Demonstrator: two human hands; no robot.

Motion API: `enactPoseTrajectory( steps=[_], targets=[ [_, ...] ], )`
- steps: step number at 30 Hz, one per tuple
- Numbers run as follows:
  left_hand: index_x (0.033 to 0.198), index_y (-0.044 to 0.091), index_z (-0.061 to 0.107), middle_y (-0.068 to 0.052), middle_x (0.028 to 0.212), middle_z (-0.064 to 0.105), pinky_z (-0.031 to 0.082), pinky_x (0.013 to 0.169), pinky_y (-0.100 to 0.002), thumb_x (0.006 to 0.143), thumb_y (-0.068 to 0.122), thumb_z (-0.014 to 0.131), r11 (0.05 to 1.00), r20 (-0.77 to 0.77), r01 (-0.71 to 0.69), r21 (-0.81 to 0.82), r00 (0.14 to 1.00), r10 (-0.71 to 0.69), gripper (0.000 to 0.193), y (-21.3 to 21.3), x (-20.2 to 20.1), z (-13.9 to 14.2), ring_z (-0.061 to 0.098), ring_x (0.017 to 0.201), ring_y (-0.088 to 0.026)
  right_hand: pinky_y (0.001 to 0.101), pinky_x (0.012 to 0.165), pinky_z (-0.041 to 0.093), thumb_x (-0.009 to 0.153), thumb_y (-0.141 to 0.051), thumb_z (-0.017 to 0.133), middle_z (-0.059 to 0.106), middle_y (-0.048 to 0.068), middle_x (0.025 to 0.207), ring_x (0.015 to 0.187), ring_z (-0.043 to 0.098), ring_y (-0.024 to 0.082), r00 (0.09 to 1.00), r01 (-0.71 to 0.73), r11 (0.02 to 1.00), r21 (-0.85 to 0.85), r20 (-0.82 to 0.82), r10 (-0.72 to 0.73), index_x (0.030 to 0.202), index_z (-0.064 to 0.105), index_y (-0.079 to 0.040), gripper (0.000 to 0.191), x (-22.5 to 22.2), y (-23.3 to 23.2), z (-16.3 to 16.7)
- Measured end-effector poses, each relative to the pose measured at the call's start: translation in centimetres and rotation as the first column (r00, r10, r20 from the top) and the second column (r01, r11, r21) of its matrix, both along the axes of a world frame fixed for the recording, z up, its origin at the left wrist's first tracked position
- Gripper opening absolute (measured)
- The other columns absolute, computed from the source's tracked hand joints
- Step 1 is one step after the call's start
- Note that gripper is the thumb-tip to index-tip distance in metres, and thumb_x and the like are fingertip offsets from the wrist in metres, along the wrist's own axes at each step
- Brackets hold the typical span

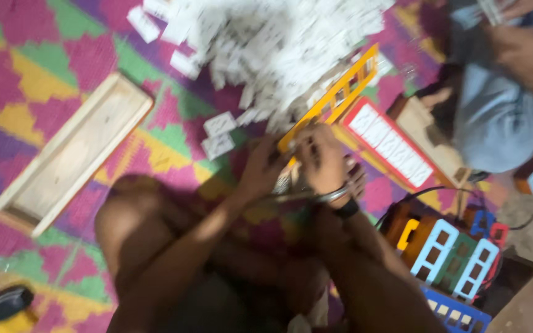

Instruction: The person sits on a colorful mat and assembles white electrical socket modules into red and yellow plastic frames. They pick up the modules from a pile, place them into the frame slots, and secure them using small metal fasteners from a wooden box.

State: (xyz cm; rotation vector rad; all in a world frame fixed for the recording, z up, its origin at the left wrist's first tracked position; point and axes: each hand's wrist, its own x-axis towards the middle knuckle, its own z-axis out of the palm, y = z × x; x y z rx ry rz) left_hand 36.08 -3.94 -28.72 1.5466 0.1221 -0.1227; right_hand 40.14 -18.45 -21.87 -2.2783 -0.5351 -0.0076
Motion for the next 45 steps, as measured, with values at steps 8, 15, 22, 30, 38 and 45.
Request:
enactPoseTrajectory(
  steps=[8, 15, 22, 30, 38, 45],
  targets=[
    [0.131, -0.001, 0.057, -0.014, 0.119, 0.063, 0.051, 0.095, -0.033, 0.096, 0.004, 0.070, 0.996, 0.133, -0.051, -0.075, 0.989, 0.061, 0.037, -0.3, -0.2, -0.2, 0.064, 0.112, -0.021, 0.0343, 0.067, 0.053, 0.089, -0.007, 0.073, 0.063, 0.015, 0.099, 0.082, 0.067, 0.029, 0.997, 0.069, 0.997, 0.016, 0.027, -0.070, 0.099, 0.064, -0.002, 0.014, -0.2, 1.0, 1.1],
    [0.137, 0.000, 0.051, -0.012, 0.122, 0.068, 0.052, 0.098, -0.031, 0.097, 0.002, 0.064, 0.954, 0.048, 0.040, -0.298, 0.999, -0.027, 0.043, -0.7, -0.3, -1.2, 0.066, 0.114, -0.017, 0.0277, 0.059, 0.048, 0.095, -0.008, 0.070, 0.065, 0.006, 0.080, 0.066, 0.062, 0.014, 0.935, 0.317, 0.934, 0.163, -0.221, -0.279, 0.093, 0.065, -0.003, 0.008, 0.4, 0.6, -1.6],
    [0.136, 0.001, 0.051, -0.011, 0.120, 0.068, 0.054, 0.095, -0.029, 0.098, 0.004, 0.063, 0.926, 0.037, 0.054, -0.373, 0.998, -0.043, 0.040, -0.8, -1.0, -1.2, 0.066, 0.112, -0.014, 0.0230, 0.067, 0.046, 0.095, -0.004, 0.073, 0.059, -0.001, 0.082, 0.073, 0.056, 0.007, 0.953, 0.292, 0.908, 0.300, -0.175, -0.249, 0.093, 0.056, -0.004, 0.017, 0.3, -0.4, -2.3],
    [0.132, 0.001, 0.056, -0.008, 0.100, 0.067, 0.052, 0.081, -0.028, 0.098, 0.009, 0.068, 0.978, 0.009, 0.042, -0.205, 0.999, -0.041, 0.037, -1.0, -1.2, -2.0, 0.062, 0.089, -0.012, 0.0205, 0.067, 0.047, 0.093, -0.002, 0.071, 0.057, -0.004, 0.082, 0.074, 0.057, 0.004, 0.944, 0.297, 0.898, 0.326, -0.245, -0.223, 0.095, 0.052, -0.005, 0.019, 0.0, -0.7, -2.8],
    [0.137, 0.002, 0.053, -0.010, 0.112, 0.067, 0.052, 0.088, -0.030, 0.100, 0.007, 0.065, 0.954, 0.019, 0.070, -0.291, 0.998, -0.067, 0.039, -1.0, -1.6, -1.6, 0.062, 0.102, -0.014, 0.0208, 0.059, 0.043, 0.088, -0.001, 0.074, 0.058, -0.002, 0.079, 0.067, 0.053, 0.005, 0.942, 0.260, 0.940, 0.221, -0.272, -0.197, 0.095, 0.052, -0.005, 0.024, -0.2, -1.2, -2.7],
    [0.138, 0.001, 0.051, -0.012, 0.124, 0.066, 0.052, 0.098, -0.032, 0.100, 0.006, 0.063, 0.945, 0.097, 0.062, -0.321, 0.995, -0.033, 0.039, -1.3, -1.3, -1.0, 0.064, 0.116, -0.016, 0.0212, 0.063, 0.044, 0.092, -0.001, 0.072, 0.057, 0.000, 0.081, 0.071, 0.054, 0.007, 0.956, 0.263, 0.928, 0.263, -0.198, -0.215, 0.097, 0.053, -0.005, 0.020, -0.2, -1.4, -3.3]
  ],
)
